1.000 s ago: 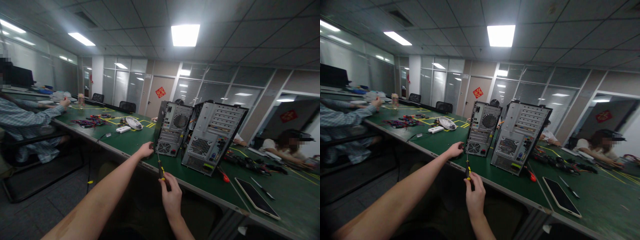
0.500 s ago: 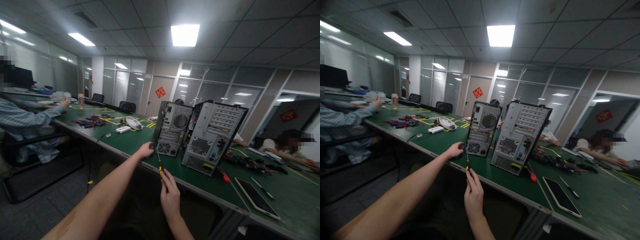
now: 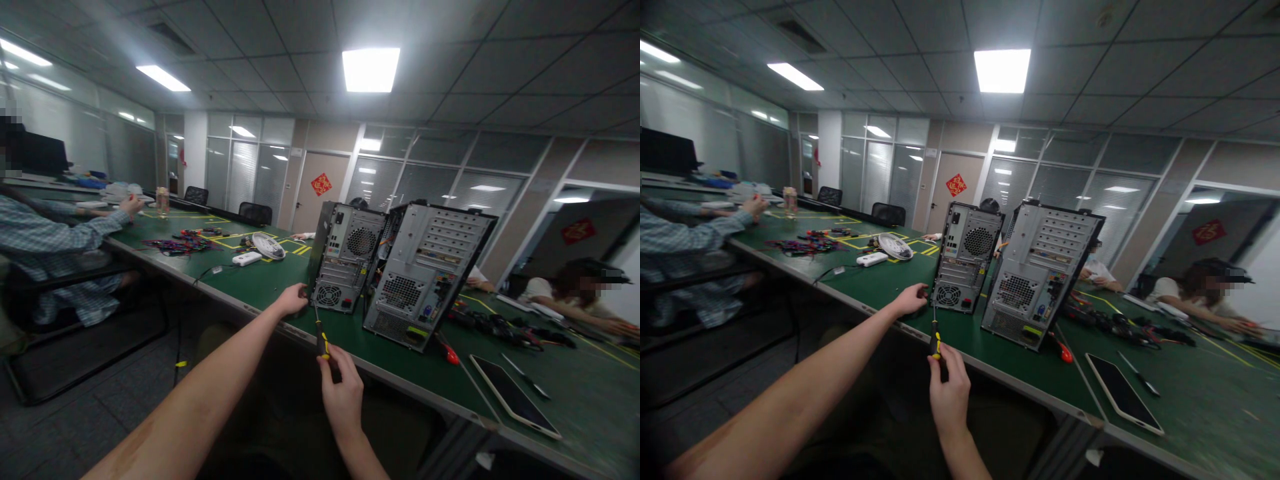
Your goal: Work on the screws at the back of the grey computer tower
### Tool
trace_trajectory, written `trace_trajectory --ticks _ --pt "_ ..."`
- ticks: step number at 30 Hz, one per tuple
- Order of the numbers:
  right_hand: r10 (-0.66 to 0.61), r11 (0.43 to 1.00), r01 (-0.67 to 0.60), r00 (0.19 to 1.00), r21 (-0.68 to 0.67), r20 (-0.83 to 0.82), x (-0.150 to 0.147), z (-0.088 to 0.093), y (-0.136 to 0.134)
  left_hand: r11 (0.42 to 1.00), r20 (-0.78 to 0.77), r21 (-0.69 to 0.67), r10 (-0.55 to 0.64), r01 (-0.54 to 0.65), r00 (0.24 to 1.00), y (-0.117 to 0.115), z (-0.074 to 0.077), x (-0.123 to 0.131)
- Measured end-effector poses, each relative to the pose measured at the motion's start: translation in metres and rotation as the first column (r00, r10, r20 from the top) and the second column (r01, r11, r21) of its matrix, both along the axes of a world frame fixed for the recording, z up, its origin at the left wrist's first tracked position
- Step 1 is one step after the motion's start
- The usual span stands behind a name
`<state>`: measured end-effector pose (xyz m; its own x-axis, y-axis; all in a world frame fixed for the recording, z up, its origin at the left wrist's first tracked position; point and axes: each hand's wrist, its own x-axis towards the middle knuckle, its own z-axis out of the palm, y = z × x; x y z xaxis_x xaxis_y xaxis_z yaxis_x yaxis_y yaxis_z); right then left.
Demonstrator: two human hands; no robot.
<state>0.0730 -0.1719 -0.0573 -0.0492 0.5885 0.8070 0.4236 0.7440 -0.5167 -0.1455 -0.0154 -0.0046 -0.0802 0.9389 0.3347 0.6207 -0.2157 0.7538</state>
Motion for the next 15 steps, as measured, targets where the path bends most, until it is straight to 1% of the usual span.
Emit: trace_trajectory --ticks 5,15 --pt "0.025 1.000 -0.025 1.000 -0.016 0.014 0.0000 0.0012 -0.0018 1.000 -0.019 -0.003 -0.001 0.001 1.000 -0.0025 0.0028 0.0007" --pt "0.004 0.997 -0.008 0.998 0.072 0.060 -0.0014 -0.0050 0.0008 1.000 -0.030 -0.011 0.005 -0.005 1.000 -0.0046 0.0049 0.0010"
